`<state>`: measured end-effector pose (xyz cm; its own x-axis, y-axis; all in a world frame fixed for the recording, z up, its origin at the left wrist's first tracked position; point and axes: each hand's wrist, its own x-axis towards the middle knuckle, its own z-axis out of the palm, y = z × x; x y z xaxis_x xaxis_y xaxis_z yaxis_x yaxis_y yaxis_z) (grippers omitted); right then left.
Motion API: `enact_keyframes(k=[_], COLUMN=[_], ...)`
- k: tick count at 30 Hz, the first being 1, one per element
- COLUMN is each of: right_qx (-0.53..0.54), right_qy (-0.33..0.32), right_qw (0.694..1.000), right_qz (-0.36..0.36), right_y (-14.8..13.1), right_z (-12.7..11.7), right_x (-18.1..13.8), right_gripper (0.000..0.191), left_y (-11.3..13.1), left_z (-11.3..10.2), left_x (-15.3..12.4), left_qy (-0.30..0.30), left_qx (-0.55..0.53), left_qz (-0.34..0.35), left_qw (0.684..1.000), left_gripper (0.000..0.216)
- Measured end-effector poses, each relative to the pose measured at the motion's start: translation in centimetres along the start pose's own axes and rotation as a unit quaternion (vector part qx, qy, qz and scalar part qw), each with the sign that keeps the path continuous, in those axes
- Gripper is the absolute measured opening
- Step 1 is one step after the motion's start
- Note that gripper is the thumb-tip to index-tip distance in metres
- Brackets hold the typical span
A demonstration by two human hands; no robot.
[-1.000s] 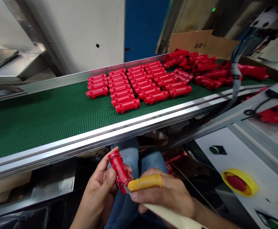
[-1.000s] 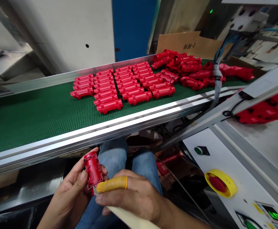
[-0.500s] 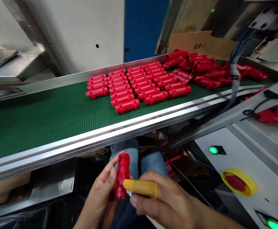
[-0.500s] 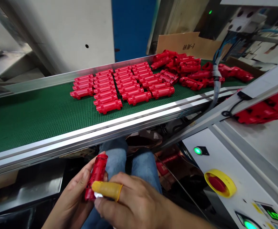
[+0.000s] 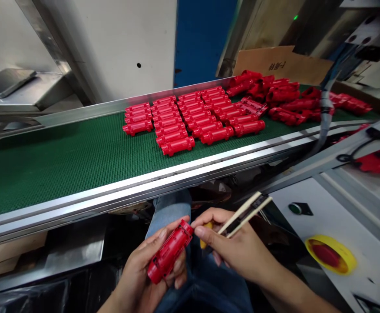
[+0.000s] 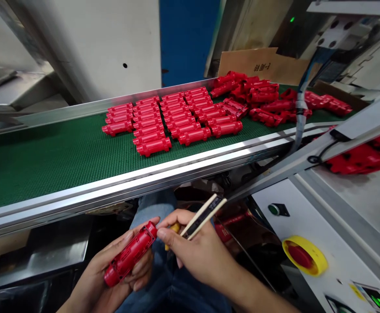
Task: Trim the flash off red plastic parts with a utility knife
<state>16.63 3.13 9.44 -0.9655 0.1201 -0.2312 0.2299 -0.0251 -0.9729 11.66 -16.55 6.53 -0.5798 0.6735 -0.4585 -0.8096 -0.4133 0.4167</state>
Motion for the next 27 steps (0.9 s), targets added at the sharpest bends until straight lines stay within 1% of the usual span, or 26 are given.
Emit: enact_keyframes(k=[2,4,6,7,9,10,11,12,13,15,16,17,18,20,23,25,27], right_qx=[0.004,0.010,0.025,0.031,0.019,-0.008,-0.052,-0.105,-0.160,-0.230,-0.238,-0.232,-0.219,-0.196,-0.186,-0.189,-0.187], right_qy=[-0.032,-0.034,-0.014,-0.002,0.000,-0.009,-0.016,-0.010,0.010,0.068,0.086,0.088,0.074,0.034,0.011,0.006,0.002], right_qw=[0.999,0.998,0.998,0.998,0.998,0.999,0.999,0.993,0.980,0.941,0.926,0.917,0.914,0.905,0.877,0.863,0.860], right_qz=[0.037,0.056,0.062,0.062,0.054,0.035,0.000,-0.051,-0.114,-0.237,-0.281,-0.312,-0.334,-0.377,-0.444,-0.468,-0.474], right_y=[-0.2,-0.1,0.3,0.5,0.9,0.9,0.9,0.8,0.7,0.3,0.2,0.1,0.1,0.2,0.7,1.1,1.4], right_z=[0.3,0.5,0.7,0.7,0.7,0.6,0.4,0.1,-0.2,-0.8,-1.0,-1.0,-0.9,-0.4,0.6,1.1,1.3], right_x=[0.4,0.5,0.2,0.0,-0.7,-1.1,-1.4,-1.6,-1.8,-1.8,-1.8,-1.7,-1.6,-1.3,-0.9,-0.7,-0.6], right_gripper=[0.047,0.050,0.050,0.050,0.044,0.039,0.034,0.027,0.020,0.004,0.013,0.023,0.029,0.031,0.027,0.030,0.034], left_y=[0.2,0.4,0.4,0.4,0.2,0.1,0.0,-0.1,-0.2,-0.3,-0.3,-0.3,-0.3,-0.3,-0.3,-0.3,-0.3], left_z=[0.1,0.0,-0.1,-0.1,-0.2,-0.3,-0.3,-0.3,-0.2,-0.1,0.0,0.2,0.3,0.5,0.6,0.5,0.4], left_x=[-0.2,-0.6,-1.0,-1.1,-1.3,-1.3,-1.2,-1.1,-1.1,-0.9,-0.9,-0.9,-1.0,-1.1,-1.3,-1.3,-1.3], left_qy=[-0.007,-0.014,-0.010,0.002,0.042,0.066,0.090,0.110,0.125,0.139,0.138,0.133,0.126,0.118,0.119,0.118,0.113], left_qx=[-0.003,-0.007,0.013,0.034,0.090,0.112,0.128,0.138,0.145,0.152,0.153,0.153,0.151,0.147,0.151,0.157,0.159], left_qz=[-0.010,-0.011,0.036,0.070,0.134,0.156,0.175,0.192,0.207,0.219,0.214,0.206,0.201,0.201,0.203,0.204,0.205], left_qw=[1.000,1.000,0.999,0.997,0.986,0.979,0.972,0.965,0.959,0.954,0.955,0.957,0.960,0.961,0.960,0.959,0.959], left_gripper=[0.038,0.052,0.067,0.067,0.055,0.050,0.045,0.042,0.040,0.040,0.041,0.042,0.043,0.045,0.045,0.045,0.045])
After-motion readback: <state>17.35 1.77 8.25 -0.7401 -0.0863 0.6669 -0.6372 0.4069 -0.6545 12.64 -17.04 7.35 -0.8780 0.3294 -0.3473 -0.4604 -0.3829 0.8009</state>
